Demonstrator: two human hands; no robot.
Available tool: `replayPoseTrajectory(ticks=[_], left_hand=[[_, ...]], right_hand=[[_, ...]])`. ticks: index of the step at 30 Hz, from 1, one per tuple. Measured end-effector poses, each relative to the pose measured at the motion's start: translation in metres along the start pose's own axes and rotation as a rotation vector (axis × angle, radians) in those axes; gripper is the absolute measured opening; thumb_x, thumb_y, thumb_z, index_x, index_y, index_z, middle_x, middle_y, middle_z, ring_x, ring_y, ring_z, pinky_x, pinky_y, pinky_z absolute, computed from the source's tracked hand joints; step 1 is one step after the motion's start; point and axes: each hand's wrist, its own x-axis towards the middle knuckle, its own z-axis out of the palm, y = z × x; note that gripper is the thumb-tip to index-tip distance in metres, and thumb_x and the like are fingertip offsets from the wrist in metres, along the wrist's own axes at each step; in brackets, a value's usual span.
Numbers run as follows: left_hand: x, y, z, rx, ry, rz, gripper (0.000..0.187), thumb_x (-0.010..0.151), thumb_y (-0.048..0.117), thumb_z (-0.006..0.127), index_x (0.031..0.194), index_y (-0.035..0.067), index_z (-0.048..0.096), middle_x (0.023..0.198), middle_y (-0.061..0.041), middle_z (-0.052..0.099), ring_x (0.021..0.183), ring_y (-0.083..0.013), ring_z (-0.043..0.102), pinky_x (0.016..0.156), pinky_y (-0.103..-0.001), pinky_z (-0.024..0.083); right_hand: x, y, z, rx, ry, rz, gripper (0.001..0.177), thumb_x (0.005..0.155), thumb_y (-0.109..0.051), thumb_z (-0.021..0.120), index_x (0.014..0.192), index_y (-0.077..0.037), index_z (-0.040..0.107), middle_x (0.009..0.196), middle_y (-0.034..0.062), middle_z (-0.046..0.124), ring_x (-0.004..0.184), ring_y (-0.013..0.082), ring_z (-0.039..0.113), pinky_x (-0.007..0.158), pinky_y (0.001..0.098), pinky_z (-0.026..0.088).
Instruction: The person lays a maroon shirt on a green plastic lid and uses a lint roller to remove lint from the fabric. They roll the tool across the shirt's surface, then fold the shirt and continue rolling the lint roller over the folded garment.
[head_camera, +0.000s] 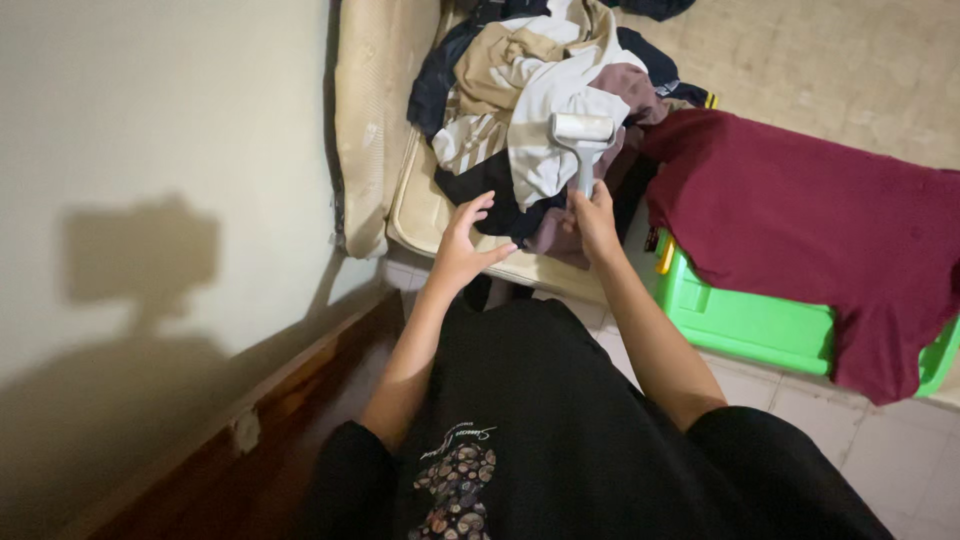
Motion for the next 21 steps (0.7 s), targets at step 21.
replayPoseTrajectory(ticks=[21], left_hand=[[0.03, 0.015, 0.033, -0.078, -0.301, 0.211, 0.087, 0.075, 0.02, 0.094, 0.149, 0.007, 0.051, 0.142, -0.014, 0.062, 0.127, -0.0277, 0.064, 0.108, -0.039, 0.053]], right_hand=[[-0.19, -0.025, -0.018, 0.222, 0.305, -0.066, 0.016, 0.099, -0.008, 0.06, 0.106, -0.011, 0.046, 0.068, -0.0052, 0.041, 0.048, 0.0039, 0.033, 0.042, 0.0232, 0.026]])
